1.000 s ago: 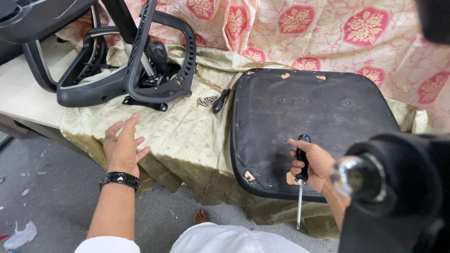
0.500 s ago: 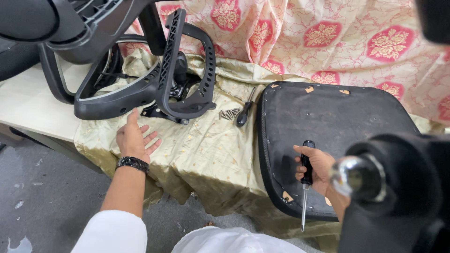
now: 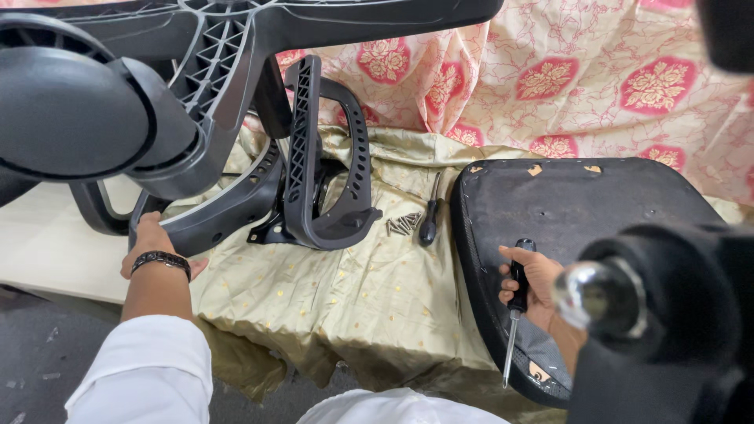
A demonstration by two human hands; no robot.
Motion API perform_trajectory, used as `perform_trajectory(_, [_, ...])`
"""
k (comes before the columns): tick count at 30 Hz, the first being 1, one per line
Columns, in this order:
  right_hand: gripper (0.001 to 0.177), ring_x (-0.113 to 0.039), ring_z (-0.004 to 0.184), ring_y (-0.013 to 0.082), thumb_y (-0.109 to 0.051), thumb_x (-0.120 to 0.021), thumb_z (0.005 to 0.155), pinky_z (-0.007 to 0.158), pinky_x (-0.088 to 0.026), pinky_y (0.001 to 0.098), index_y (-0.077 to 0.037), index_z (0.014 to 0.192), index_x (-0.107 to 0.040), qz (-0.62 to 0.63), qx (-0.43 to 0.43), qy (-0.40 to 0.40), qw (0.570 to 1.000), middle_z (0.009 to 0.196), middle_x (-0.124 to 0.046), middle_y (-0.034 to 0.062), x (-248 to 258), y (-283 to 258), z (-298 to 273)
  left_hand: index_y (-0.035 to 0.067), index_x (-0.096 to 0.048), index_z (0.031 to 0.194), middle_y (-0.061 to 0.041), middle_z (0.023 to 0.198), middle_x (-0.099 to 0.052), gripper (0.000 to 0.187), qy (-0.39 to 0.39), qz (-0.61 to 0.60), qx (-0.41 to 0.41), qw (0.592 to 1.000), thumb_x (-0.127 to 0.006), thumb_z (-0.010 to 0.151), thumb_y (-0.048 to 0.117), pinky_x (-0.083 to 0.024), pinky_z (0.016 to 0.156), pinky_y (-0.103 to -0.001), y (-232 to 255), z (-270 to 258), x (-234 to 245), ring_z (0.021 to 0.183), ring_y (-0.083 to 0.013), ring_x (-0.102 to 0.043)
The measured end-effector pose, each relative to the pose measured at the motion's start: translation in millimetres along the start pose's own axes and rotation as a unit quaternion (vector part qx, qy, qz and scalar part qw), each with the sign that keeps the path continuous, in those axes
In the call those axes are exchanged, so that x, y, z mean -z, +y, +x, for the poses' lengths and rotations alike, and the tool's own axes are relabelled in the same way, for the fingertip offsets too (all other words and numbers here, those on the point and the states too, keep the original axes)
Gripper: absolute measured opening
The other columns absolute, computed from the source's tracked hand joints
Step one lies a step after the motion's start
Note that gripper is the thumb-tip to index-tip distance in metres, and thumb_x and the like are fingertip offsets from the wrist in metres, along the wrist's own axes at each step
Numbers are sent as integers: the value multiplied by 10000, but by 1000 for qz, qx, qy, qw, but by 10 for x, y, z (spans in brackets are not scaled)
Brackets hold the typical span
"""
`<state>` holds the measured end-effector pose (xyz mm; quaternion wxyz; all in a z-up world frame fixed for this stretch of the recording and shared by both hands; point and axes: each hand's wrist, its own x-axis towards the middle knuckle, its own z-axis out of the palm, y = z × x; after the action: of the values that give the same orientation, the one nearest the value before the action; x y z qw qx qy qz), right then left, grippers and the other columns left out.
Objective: The person uses a screwdriver to attach a plastic frame to a black cushioned seat. They insert screws into the frame and tighten them to secure the components together.
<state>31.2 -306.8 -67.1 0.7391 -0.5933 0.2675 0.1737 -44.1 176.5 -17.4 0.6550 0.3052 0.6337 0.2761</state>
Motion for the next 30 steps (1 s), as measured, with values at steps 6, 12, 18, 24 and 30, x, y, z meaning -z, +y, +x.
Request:
perform_trajectory(6, [223, -412, 509, 115, -197, -708, 907, 451, -361, 304, -114, 903, -500, -6, -9, 6, 1000, 730, -538, 38, 8, 65, 183, 26, -449, 1385, -169, 1352, -578, 764, 21, 85, -18, 996, -795, 830, 422, -614, 843, -513, -4, 115, -176, 1182, -334, -653])
perform_trajectory(12, [241, -416, 501, 131, -207, -727, 884, 452, -383, 322, -86, 890, -519, 6, -16, 13, 1000, 717, -535, 41, 135, 56, 419, 2, -481, 1337, -187, 1314, -598, 673, 45, 82, -36, 995, -748, 851, 383, -618, 807, -501, -20, 182, -242, 1126, -335, -679])
perform_trajectory(18, [258, -408, 496, 131, -217, -722, 887, 451, -381, 316, -83, 892, -501, 18, -29, 2, 999, 710, -531, 46, 102, 5, 543, -23, -513, 1289, -205, 1275, -618, 586, 58, 73, -54, 994, -700, 871, 343, -623, 771, -489, 21, 189, -239, 1070, -337, -705])
perform_trajectory(24, [235, -415, 506, 127, -192, -706, 911, 452, -372, 301, -87, 900, -497, 20, 4, 11, 1000, 719, -529, 51, 27, -29, 501, -47, -545, 1241, -222, 1237, -639, 506, 61, 64, -69, 994, -653, 892, 303, -627, 734, -477, 37, 191, -235, 1013, -338, -731])
perform_trajectory(30, [236, -405, 501, 124, -208, -693, 923, 446, -361, 298, -88, 894, -492, 13, -17, -15, 1000, 717, -530, 47, 31, -12, 486, -72, -576, 1192, -240, 1199, -659, 438, 68, 53, -79, 993, -606, 912, 264, -631, 698, -466, 63, 171, -146, 957, -339, -757])
